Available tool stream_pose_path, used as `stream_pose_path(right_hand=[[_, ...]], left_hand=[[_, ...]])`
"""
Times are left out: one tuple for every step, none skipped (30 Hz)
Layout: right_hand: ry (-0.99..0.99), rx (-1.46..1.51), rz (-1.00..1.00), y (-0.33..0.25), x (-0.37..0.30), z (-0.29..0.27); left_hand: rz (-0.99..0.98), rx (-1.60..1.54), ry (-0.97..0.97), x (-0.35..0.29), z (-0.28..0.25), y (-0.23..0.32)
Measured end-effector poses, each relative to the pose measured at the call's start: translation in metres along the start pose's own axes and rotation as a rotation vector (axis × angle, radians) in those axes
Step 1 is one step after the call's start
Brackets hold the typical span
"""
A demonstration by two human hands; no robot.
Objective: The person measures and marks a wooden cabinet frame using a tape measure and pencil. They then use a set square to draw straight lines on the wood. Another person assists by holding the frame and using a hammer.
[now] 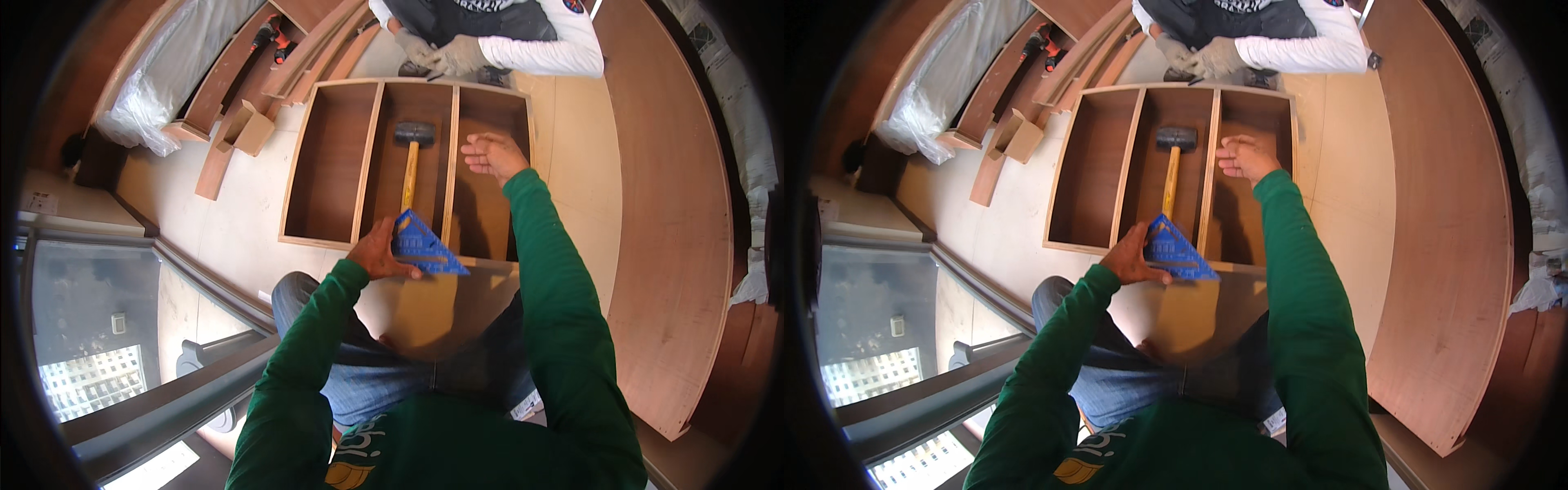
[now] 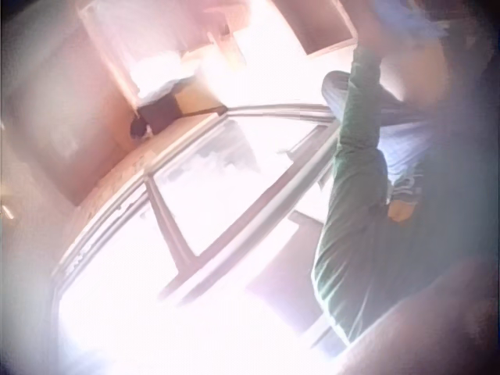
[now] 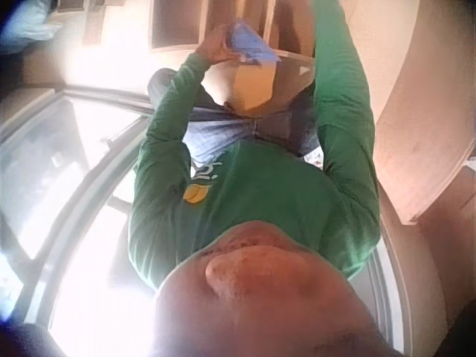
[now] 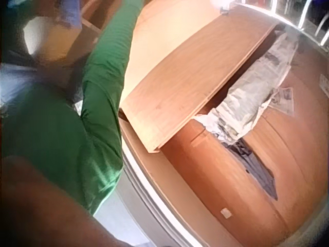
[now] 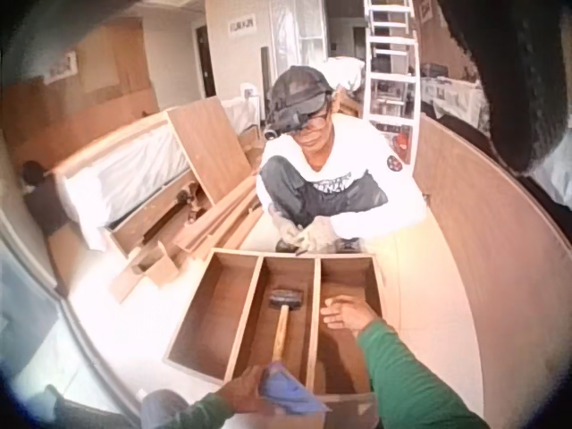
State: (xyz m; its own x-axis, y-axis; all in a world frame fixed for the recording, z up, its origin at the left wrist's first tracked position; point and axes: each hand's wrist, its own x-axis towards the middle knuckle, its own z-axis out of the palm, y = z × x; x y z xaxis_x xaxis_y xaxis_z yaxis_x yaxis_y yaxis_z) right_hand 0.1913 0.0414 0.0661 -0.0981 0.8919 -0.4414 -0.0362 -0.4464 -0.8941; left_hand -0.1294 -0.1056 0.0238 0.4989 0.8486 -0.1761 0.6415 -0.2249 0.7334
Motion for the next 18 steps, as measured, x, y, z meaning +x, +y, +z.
stream_pose_path(right_hand=[[0.013, 0.021, 0.026, -0.001, 0.004, 0.007], [-0.003, 0.053, 0.002, -0.004, 0.010, 0.015], [-0.008, 0.085, -0.007, -0.008, 0.009, 0.021], [0.011, 0.078, -0.027, -0.016, 0.013, 0.030], [0.028, 0.071, -0.046, -0.024, 0.019, 0.043], [0.051, 0.062, -0.059, -0.029, 0.024, 0.050], [0.113, -0.034, -0.082, -0.029, 0.036, 0.048], [0.175, -0.131, -0.104, -0.032, 0.053, 0.046], [0.239, -0.226, -0.112, -0.028, 0.064, 0.042], [0.204, -0.220, -0.120, -0.031, 0.058, 0.059], [0.172, -0.213, -0.128, -0.037, 0.052, 0.070], [0.148, -0.209, -0.142, -0.042, 0.045, 0.079], [0.084, -0.134, -0.086, -0.037, 0.044, 0.086], [0.025, -0.058, -0.028, -0.031, 0.043, 0.092], [-0.020, 0.019, 0.025, -0.026, 0.041, 0.094], [0.024, 0.139, -0.100, -0.021, 0.022, 0.112], [-0.041, 0.195, -0.154, -0.021, 0.023, 0.116], [-0.090, 0.256, -0.191, -0.016, 0.022, 0.112]], left_hand=[[-0.009, -0.072, 0.008, -0.002, -0.005, 0.005], [-0.019, -0.143, 0.017, -0.007, -0.010, 0.011], [-0.027, -0.224, 0.010, -0.011, -0.010, 0.015], [-0.046, -0.213, 0.048, -0.012, -0.011, 0.012], [-0.066, -0.201, 0.087, -0.011, -0.011, 0.005], [-0.086, -0.196, 0.121, -0.008, -0.008, -0.001], [-0.088, -0.211, 0.120, -0.007, -0.008, 0.001], [-0.090, -0.226, 0.118, -0.004, -0.009, 0.005], [-0.100, -0.247, 0.106, -0.003, -0.006, 0.005], [-0.107, -0.177, 0.095, -0.013, -0.007, 0.002], [-0.111, -0.108, 0.080, -0.018, -0.010, -0.002], [-0.105, -0.040, 0.066, -0.020, -0.010, -0.003], [-0.080, -0.054, 0.086, -0.025, -0.007, -0.006], [-0.053, -0.068, 0.104, -0.028, -0.003, -0.008], [-0.014, -0.083, 0.117, -0.025, 0.001, -0.010], [-0.013, -0.085, 0.129, -0.026, 0.002, -0.014], [-0.009, -0.088, 0.137, -0.023, 0.001, -0.019], [-0.010, -0.101, 0.127, -0.026, 0.006, -0.021]])
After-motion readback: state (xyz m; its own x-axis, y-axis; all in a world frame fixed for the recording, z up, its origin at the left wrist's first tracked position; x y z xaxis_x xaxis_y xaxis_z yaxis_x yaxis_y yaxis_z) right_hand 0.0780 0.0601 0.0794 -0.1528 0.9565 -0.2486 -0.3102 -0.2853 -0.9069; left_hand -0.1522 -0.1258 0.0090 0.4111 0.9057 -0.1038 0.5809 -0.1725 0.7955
